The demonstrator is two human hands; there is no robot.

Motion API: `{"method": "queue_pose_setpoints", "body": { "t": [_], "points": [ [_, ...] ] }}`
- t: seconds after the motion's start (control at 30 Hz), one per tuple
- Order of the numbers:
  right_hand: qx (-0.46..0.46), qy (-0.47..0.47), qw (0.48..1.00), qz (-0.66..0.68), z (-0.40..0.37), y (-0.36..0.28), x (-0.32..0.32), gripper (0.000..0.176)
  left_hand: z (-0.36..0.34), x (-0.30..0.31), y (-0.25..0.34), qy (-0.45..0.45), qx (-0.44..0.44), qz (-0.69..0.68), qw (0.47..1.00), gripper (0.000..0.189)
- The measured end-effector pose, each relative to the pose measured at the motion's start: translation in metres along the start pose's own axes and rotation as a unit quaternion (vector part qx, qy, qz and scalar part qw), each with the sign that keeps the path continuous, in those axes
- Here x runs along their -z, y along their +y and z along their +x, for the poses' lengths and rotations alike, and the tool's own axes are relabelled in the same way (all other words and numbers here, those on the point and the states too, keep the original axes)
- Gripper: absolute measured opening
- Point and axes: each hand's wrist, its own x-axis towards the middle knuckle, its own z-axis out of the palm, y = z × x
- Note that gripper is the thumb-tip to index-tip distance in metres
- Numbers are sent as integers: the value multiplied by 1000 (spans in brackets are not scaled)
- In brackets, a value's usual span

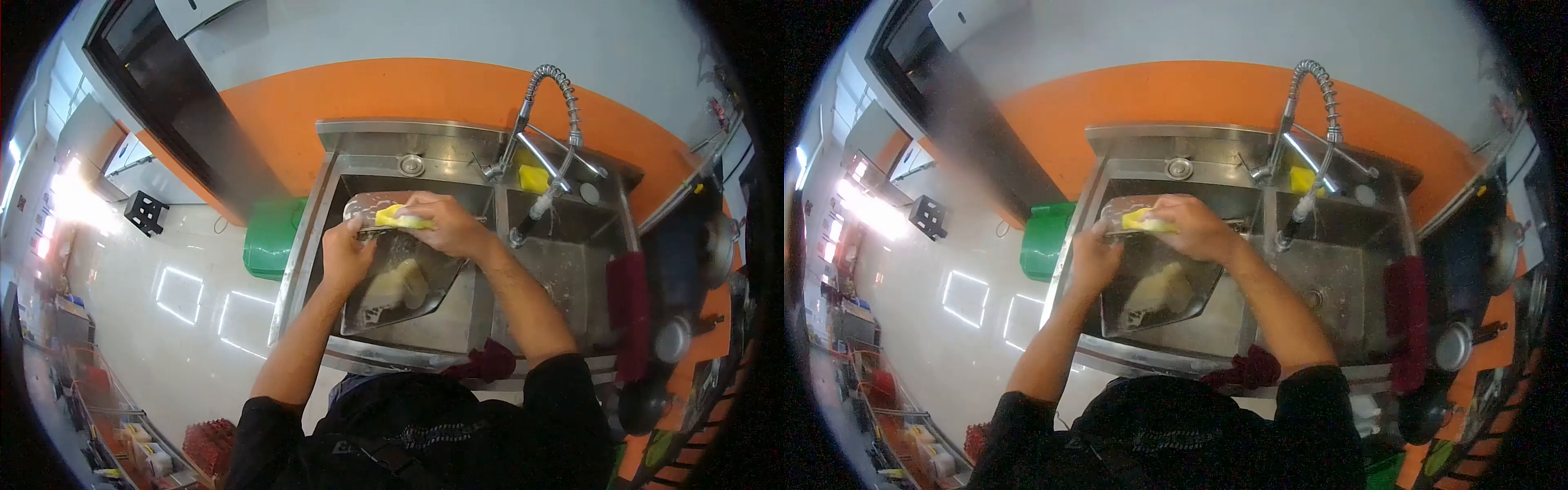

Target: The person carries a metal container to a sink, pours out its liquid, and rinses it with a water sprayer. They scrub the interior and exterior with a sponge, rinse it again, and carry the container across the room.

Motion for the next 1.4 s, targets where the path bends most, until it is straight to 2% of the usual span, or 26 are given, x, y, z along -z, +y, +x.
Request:
{"method": "queue_pose_setpoints", "body": {
  "t": [0.07,0.13,0.17,0.23,0.37,0.43,0.53,0.7,0.77,0.9,0.97,1.0,1.13,1.2,1.3,1.4],
  "points": [
    [4,9,1000,15,-10,8,9,30,-1,4,0,13,-5,-12,1000,21],
    [-67,4,997,-32,-21,17,20,32,-2,7,0,24,-8,-26,999,22],
    [-68,5,997,-35,-25,22,24,32,0,7,0,41,-33,-10,999,21],
    [-200,-8,977,70,-28,24,31,33,2,7,3,54,-59,3,997,21],
    [-119,31,991,55,-20,19,24,30,7,9,3,58,-73,-27,995,21],
    [-110,34,992,46,-15,12,27,29,8,11,0,60,-67,-22,996,22],
    [-93,36,994,43,-11,6,25,27,7,13,-4,77,-112,6,991,24],
    [-102,35,993,55,-8,-2,23,27,8,17,0,41,-62,-19,997,25],
    [-72,42,996,37,-6,-3,22,27,8,19,8,36,-50,-33,998,24],
    [-75,53,996,-3,-31,31,38,28,10,32,11,47,-24,-41,998,20],
    [-152,83,985,27,-46,39,49,30,9,33,0,51,0,-83,995,21],
    [-165,80,982,33,-48,39,50,33,9,33,-1,52,26,-123,991,21],
    [-179,92,978,62,-36,31,39,33,14,37,12,37,33,-134,990,21],
    [-78,72,991,85,-18,18,24,33,13,32,20,36,-23,-86,995,20],
    [-57,67,993,81,-6,-10,18,33,11,27,12,32,10,-158,987,19],
    [-153,96,982,63,-37,39,39,31,11,42,21,55,31,-129,990,19]
  ]
}}
